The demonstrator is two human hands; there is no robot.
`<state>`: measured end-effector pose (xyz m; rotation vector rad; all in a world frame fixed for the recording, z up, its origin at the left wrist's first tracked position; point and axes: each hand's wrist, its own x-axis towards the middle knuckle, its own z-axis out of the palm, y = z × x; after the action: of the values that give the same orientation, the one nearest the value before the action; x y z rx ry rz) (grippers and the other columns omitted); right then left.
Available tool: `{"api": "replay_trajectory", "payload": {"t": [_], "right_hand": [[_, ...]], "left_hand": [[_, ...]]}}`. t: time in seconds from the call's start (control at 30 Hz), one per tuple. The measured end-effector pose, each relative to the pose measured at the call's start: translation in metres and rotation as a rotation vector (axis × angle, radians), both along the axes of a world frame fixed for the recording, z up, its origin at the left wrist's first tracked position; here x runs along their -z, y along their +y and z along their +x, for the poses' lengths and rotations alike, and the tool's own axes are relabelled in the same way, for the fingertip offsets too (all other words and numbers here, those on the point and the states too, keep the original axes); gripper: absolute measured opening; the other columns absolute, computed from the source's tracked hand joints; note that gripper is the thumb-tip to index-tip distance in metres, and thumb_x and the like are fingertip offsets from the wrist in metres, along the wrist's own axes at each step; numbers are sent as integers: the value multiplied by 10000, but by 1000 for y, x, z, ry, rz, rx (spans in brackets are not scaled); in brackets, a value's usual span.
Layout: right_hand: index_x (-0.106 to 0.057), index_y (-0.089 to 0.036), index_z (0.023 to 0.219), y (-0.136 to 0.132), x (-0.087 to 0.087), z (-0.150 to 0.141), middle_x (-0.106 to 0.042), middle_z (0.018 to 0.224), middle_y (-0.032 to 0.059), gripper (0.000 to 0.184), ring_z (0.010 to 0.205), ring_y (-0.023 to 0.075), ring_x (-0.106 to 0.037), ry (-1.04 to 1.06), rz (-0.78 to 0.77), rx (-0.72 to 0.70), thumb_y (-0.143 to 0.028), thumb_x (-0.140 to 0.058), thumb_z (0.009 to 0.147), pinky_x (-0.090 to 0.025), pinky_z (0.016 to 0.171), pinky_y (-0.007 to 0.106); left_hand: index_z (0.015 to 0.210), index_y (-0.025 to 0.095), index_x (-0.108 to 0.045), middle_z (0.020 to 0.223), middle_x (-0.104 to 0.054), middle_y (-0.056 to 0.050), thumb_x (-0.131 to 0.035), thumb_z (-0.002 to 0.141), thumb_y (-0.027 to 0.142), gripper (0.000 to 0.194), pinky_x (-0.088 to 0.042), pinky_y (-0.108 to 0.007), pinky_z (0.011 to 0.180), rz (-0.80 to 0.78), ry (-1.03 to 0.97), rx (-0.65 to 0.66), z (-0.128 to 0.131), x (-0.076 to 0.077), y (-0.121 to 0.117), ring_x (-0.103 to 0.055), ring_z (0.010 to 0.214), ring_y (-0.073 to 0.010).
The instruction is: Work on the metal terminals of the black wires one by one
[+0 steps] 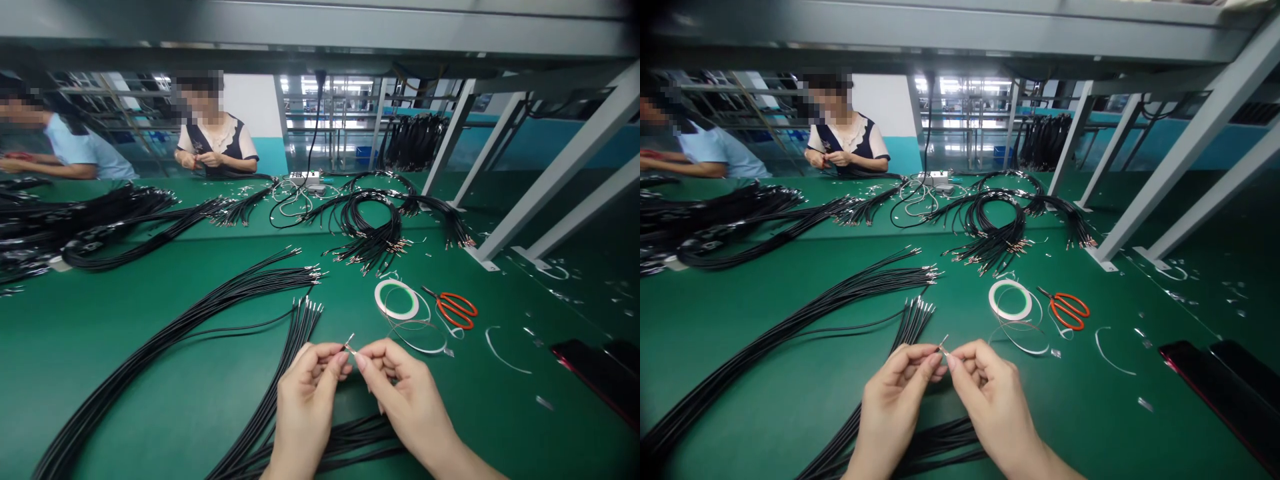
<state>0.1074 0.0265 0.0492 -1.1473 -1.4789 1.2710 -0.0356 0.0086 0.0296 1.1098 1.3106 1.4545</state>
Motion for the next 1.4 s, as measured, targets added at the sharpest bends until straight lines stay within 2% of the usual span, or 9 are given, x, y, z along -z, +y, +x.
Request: {"api": "replay_trajectory", "payload": {"t": [0.3,0.5,0.7,1.0,1.17,1.4], "right_hand": [[-639,-168,844,-1,0,0,-591,633,-13,222,503,95,-486,-27,28,7,-365,-567,918,-378,430,185],[-645,-182,879,1,4,2,-625,667,-11,200,503,88,-486,-31,22,-20,-350,-553,936,-375,434,182],[-639,-196,887,1,4,4,-661,696,-1,186,529,96,-511,-25,10,-45,-351,-551,942,-388,445,184],[-647,-197,871,3,1,5,-611,657,-15,188,525,95,-497,-29,-4,-49,-356,-567,932,-384,439,185],[-646,-187,866,4,1,5,-557,621,-32,222,483,76,-460,23,-79,-80,-386,-571,926,-354,409,172],[-636,-167,855,7,1,6,-509,555,-60,265,393,43,-408,66,-161,-120,-422,-588,908,-313,370,154]], "left_hand": [[858,134,-681,649,-730,-17,-720,797,301,183,-582,-211,596,-145,-160,15,3,-8,3,-699,599,-140],[802,126,-680,614,-704,0,-760,747,365,258,-547,-183,526,-201,-263,67,2,-13,4,-656,523,-111],[787,122,-673,568,-680,4,-711,806,356,238,-488,-163,515,-239,-258,138,0,-14,3,-602,484,-84],[739,124,-653,474,-591,34,-654,854,389,289,-407,-156,489,-275,-287,237,-1,-15,2,-499,414,-55],[728,129,-640,501,-563,44,-654,849,421,317,-347,-145,435,-315,-348,298,-2,-11,2,-408,376,-27],[686,141,-598,380,-387,96,-639,860,416,328,-239,-134,353,-374,-461,400,-6,-10,2,-209,338,-26]]}}
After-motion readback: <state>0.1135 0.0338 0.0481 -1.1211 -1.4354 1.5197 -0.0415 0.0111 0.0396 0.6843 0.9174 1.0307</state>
